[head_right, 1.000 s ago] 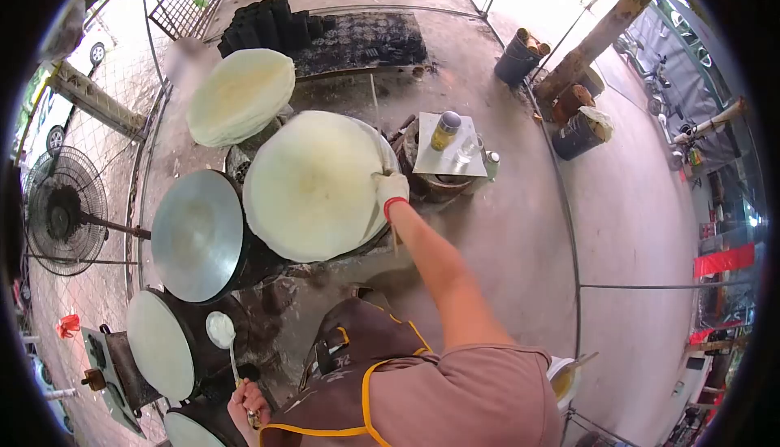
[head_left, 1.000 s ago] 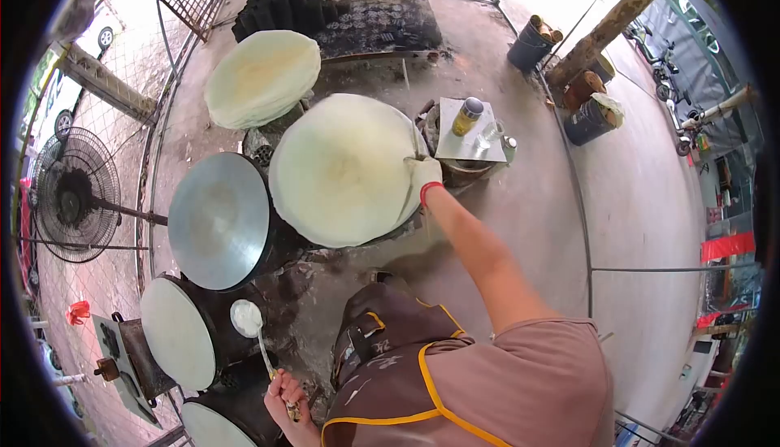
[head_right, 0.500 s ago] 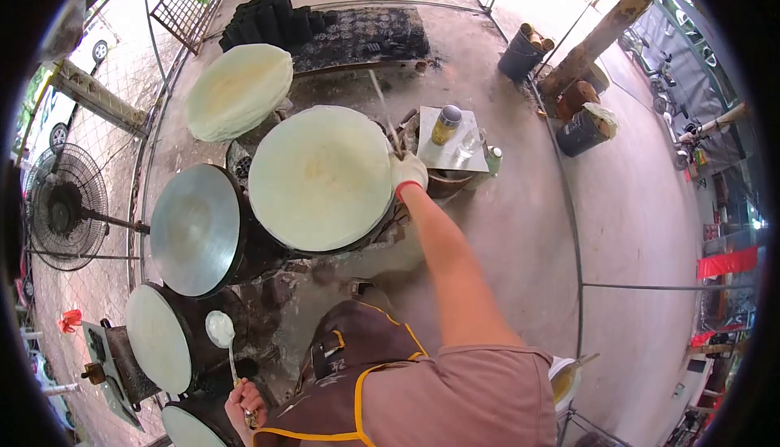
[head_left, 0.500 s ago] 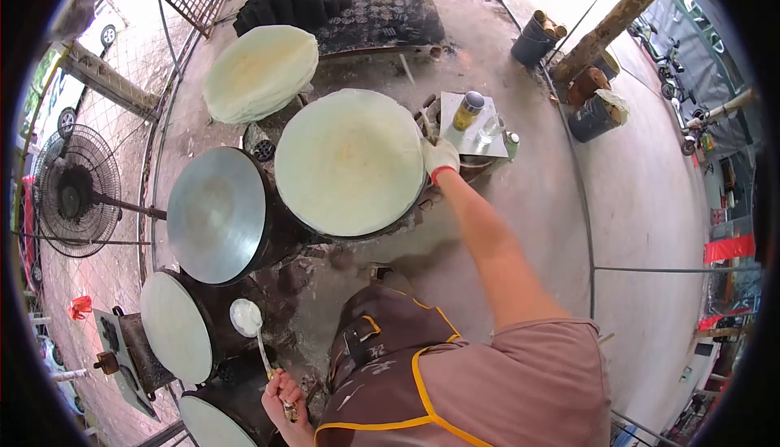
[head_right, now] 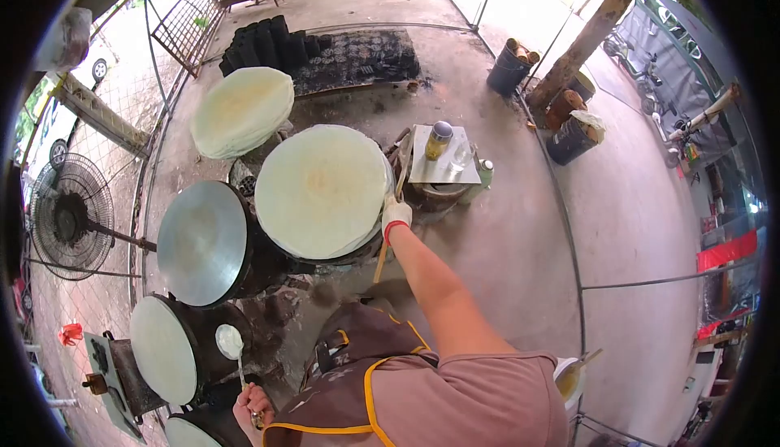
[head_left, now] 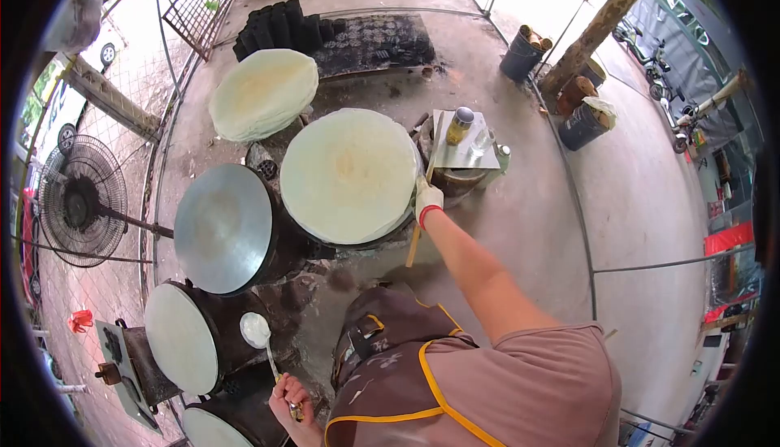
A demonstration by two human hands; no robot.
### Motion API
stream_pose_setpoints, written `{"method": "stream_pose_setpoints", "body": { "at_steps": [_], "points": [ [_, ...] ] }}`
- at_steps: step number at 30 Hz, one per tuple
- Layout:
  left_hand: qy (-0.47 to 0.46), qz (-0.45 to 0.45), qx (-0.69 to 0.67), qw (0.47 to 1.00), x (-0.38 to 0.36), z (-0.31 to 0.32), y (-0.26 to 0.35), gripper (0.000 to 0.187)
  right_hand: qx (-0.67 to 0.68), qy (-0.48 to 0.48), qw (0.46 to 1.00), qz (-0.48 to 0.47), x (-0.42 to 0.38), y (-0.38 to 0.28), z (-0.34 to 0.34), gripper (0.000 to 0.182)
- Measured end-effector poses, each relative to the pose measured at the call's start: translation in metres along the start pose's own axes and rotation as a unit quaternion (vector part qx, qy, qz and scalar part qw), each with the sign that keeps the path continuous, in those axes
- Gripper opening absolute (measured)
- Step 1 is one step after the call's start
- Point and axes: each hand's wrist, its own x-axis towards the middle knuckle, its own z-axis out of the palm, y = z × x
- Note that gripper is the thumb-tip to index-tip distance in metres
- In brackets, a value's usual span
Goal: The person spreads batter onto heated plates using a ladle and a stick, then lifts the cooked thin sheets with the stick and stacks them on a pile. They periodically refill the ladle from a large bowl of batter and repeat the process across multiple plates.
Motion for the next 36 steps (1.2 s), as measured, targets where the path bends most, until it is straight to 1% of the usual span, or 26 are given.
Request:
{"method": "stream_pose_setpoints", "body": {
  "at_steps": [2, 3, 4, 7, 9, 10, 12, 13, 14, 15, 16, 17, 18, 19, 21, 22, 24, 26, 27, 29, 31, 33, 34, 36],
  "points": [
    [0.006, -0.003, 0.005, 1.000, 0.001, 0.001, 0.001, 0.020, -0.173, 0.022, 0.982, -0.073, -0.008, -0.009, 0.002, 0.050],
    [0.010, -0.005, 0.007, 1.000, 0.001, 0.001, 0.001, 0.020, -0.258, 0.034, 0.960, -0.107, -0.022, -0.019, 0.000, 0.052],
    [0.000, -0.007, 0.006, 1.000, 0.001, -0.001, 0.002, 0.021, -0.315, 0.015, 0.939, -0.139, -0.036, -0.027, -0.001, 0.056],
    [-0.023, -0.013, 0.008, 1.000, 0.000, -0.009, 0.008, 0.021, -0.317, 0.036, 0.937, -0.140, -0.028, -0.019, 0.009, 0.056],
    [-0.027, -0.019, 0.015, 0.999, -0.001, -0.017, 0.013, 0.021, -0.312, 0.013, 0.925, -0.216, -0.039, -0.033, 0.017, 0.052],
    [-0.058, -0.068, 0.050, 0.995, 0.000, -0.027, 0.022, 0.025, -0.310, 0.001, 0.916, -0.253, -0.048, -0.044, 0.020, 0.050],
    [-0.118, -0.165, 0.118, 0.972, 0.005, -0.047, 0.043, 0.032, -0.299, 0.019, 0.938, -0.175, -0.056, -0.069, 0.032, 0.042],
    [-0.150, -0.174, 0.123, 0.966, 0.004, -0.045, 0.041, 0.030, -0.293, 0.028, 0.946, -0.137, -0.055, -0.078, 0.040, 0.038],
    [-0.182, -0.181, 0.128, 0.958, 0.002, -0.043, 0.038, 0.027, -0.116, 0.016, 0.986, -0.118, -0.028, -0.058, 0.054, 0.027],
    [-0.213, -0.188, 0.133, 0.950, -0.001, -0.039, 0.034, 0.025, -0.059, 0.020, 0.993, -0.096, 0.008, -0.040, 0.069, 0.024],
    [-0.136, -0.106, 0.094, 0.981, -0.007, -0.030, 0.024, 0.021, -0.002, 0.022, 0.997, -0.073, 0.047, -0.026, 0.086, 0.022],
    [-0.055, -0.023, 0.053, 0.997, -0.014, -0.018, 0.010, 0.018, 0.071, -0.009, 0.996, -0.059, 0.042, -0.040, 0.091, 0.024],
    [0.027, 0.061, 0.010, 0.998, -0.019, -0.013, 0.002, 0.015, 0.143, -0.037, 0.988, -0.041, 0.036, -0.054, 0.096, 0.028],
    [0.026, 0.064, 0.008, 0.998, -0.021, -0.016, 0.002, 0.016, 0.231, -0.098, 0.968, -0.031, -0.001, -0.091, 0.093, 0.039],
    [0.022, 0.067, 0.005, 0.997, -0.021, -0.021, 0.002, 0.019, 0.375, -0.099, 0.921, -0.028, 0.040, -0.097, 0.134, 0.013],
    [0.032, 0.081, 0.009, 0.996, -0.021, -0.019, 0.000, 0.018, 0.366, -0.108, 0.923, -0.037, 0.035, -0.111, 0.143, 0.013],
    [0.052, 0.109, 0.017, 0.993, -0.022, -0.014, -0.006, 0.017, 0.340, -0.132, 0.930, -0.053, -0.002, -0.148, 0.151, 0.013],
    [0.039, 0.093, 0.014, 0.995, -0.021, -0.019, -0.005, 0.017, 0.303, -0.160, 0.937, -0.068, -0.042, -0.176, 0.155, 0.014],
    [0.032, 0.086, 0.013, 0.996, -0.020, -0.022, -0.004, 0.017, 0.269, -0.161, 0.946, -0.076, -0.087, -0.194, 0.147, 0.015],
    [0.033, 0.094, 0.015, 0.995, -0.017, -0.021, -0.006, 0.017, 0.228, -0.213, 0.939, -0.142, -0.143, -0.206, 0.141, 0.018],
    [0.035, 0.099, 0.008, 0.994, -0.016, -0.018, -0.009, 0.018, 0.176, -0.285, 0.919, -0.207, -0.185, -0.213, 0.133, 0.020],
    [0.034, 0.100, -0.006, 0.994, -0.014, -0.015, -0.010, 0.017, 0.119, -0.374, 0.880, -0.269, -0.210, -0.230, 0.118, 0.022],
    [0.020, 0.091, -0.027, 0.995, -0.013, -0.019, -0.007, 0.016, 0.083, -0.409, 0.865, -0.280, -0.221, -0.251, 0.111, 0.021],
    [0.015, 0.118, -0.029, 0.992, -0.013, -0.020, -0.010, 0.015, -0.007, -0.474, 0.832, -0.288, -0.240, -0.303, 0.096, 0.021]
  ]
}}
